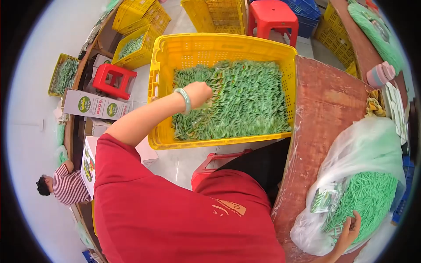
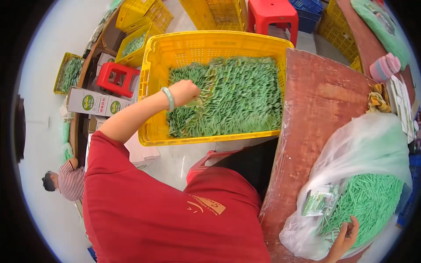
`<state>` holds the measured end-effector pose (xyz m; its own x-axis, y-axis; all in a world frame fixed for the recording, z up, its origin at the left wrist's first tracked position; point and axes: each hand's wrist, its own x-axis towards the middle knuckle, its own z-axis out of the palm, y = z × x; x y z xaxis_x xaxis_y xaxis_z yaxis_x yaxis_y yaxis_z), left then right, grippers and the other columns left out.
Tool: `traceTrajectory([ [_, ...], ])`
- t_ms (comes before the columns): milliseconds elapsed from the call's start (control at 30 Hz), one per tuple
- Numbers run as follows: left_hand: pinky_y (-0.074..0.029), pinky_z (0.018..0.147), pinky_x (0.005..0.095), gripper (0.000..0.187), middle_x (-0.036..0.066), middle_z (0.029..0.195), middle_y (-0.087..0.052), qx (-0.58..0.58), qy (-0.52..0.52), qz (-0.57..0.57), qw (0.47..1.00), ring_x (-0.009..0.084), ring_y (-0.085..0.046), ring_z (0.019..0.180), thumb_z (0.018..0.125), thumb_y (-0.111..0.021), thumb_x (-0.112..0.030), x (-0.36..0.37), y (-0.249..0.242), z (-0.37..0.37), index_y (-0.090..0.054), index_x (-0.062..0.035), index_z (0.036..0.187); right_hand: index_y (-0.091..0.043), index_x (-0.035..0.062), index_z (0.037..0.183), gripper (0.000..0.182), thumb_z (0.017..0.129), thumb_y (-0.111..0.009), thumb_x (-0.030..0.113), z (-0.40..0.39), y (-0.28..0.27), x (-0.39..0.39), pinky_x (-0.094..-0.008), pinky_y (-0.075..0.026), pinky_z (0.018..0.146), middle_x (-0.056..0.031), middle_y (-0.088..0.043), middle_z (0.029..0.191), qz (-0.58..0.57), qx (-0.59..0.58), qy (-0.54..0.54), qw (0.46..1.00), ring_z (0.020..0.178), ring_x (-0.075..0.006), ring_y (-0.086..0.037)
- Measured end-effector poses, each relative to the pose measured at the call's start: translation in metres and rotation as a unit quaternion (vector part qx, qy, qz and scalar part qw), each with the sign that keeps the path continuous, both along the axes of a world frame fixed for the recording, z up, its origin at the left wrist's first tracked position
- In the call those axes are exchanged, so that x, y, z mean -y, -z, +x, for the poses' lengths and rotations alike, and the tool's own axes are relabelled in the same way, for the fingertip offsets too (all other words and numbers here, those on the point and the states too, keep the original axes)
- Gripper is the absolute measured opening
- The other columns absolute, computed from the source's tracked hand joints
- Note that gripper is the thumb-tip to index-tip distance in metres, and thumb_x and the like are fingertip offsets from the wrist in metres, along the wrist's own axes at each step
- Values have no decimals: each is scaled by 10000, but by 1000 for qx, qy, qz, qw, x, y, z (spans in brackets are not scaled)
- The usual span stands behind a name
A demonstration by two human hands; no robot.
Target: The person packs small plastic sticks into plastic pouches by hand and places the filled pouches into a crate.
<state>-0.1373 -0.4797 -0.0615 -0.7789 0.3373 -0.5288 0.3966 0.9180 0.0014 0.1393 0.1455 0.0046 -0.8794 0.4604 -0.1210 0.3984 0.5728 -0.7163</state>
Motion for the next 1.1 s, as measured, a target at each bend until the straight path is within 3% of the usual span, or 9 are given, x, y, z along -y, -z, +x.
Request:
traceTrajectory([
  [167, -556, 740, 429, 106, 209, 918, -675, 142, 77, -137, 977, 348, -668, 873, 807, -610, 11, 5, 44, 8, -663, 8, 899, -569, 41, 1223, 278, 952, -550, 95, -1, -7, -12, -204, -323, 645, 47, -429, 815, 42, 13, 8, 999, 729, -56, -379],
  [467, -558, 745, 416, 135, 215, 905, -681, 187, 109, -155, 964, 358, -673, 897, 744, -649, -10, 6, 53, 22, -676, 1, 877, -563, 34, 1230, 283, 954, -549, 93, 13, 1, -14, -214, -333, 634, 40, -434, 811, 51, 31, 19, 998, 719, -66, -376],
  [567, -559, 746, 416, 135, 216, 880, -681, 143, 96, -126, 977, 357, -678, 879, 719, -655, -5, 10, 63, 29, -678, -7, 852, -559, 28, 1239, 295, 948, -545, 77, 19, 7, -27, -223, -359, 654, 21, -472, 846, 44, 35, 5, 998, 749, -79, -414],
  [700, -554, 693, 430, 109, 209, 821, -674, 21, 119, -84, 989, 359, -680, 799, 744, -608, -77, 25, 105, 48, -677, -35, 818, -564, 13, 1241, 319, 926, -555, 59, 21, 1, -19, -255, -415, 723, -25, -552, 932, 62, 49, 9, 997, 808, -122, -483],
  [800, -508, 654, 469, 174, 188, 779, -660, 103, 185, -35, 977, 363, -641, 712, 741, -612, -205, 46, 130, 37, -684, -48, 755, -598, 26, 1204, 310, 895, -589, 32, 27, -7, -3, -278, -461, 804, -51, -613, 985, 78, 5, 64, 995, 889, -128, -556],
  [867, -485, 662, 484, 269, 191, 710, -632, 168, 196, 41, 965, 377, -616, 699, 706, -675, -318, 41, 102, 14, -684, -51, 733, -626, 10, 1141, 265, 877, -618, 32, 33, -16, -5, -282, -483, 780, -86, -648, 975, 148, -26, 85, 985, 860, -168, -611],
  [900, -496, 738, 485, 391, 205, 798, -658, 185, 176, -18, 967, 392, -629, 796, 717, -714, -392, 28, 87, 1, -707, -19, 834, -627, 0, 1109, 252, 858, -617, 22, 41, -16, -10, -300, -493, 768, -122, -646, 980, 183, -21, 111, 977, 856, -211, -626],
  [967, -499, 739, 469, 303, 207, 863, -656, 109, 50, 19, 993, 378, -628, 819, 748, -743, -243, -38, 21, -4, -697, 4, 917, -629, -13, 1067, 235, 834, -614, 7, 60, -10, -20, -322, -503, 742, -160, -640, 976, 206, -13, 136, 969, 840, -264, -639],
  [1100, -509, 747, 412, 245, 191, 930, -651, -44, 56, 255, 964, 363, -631, 848, 772, -704, -51, -148, -69, 32, -667, 16, 1005, -632, -11, 1060, 238, 824, -625, 12, 70, -1, -25, -318, -489, 710, -137, -633, 927, 169, -11, 96, 981, 801, -251, -619],
])
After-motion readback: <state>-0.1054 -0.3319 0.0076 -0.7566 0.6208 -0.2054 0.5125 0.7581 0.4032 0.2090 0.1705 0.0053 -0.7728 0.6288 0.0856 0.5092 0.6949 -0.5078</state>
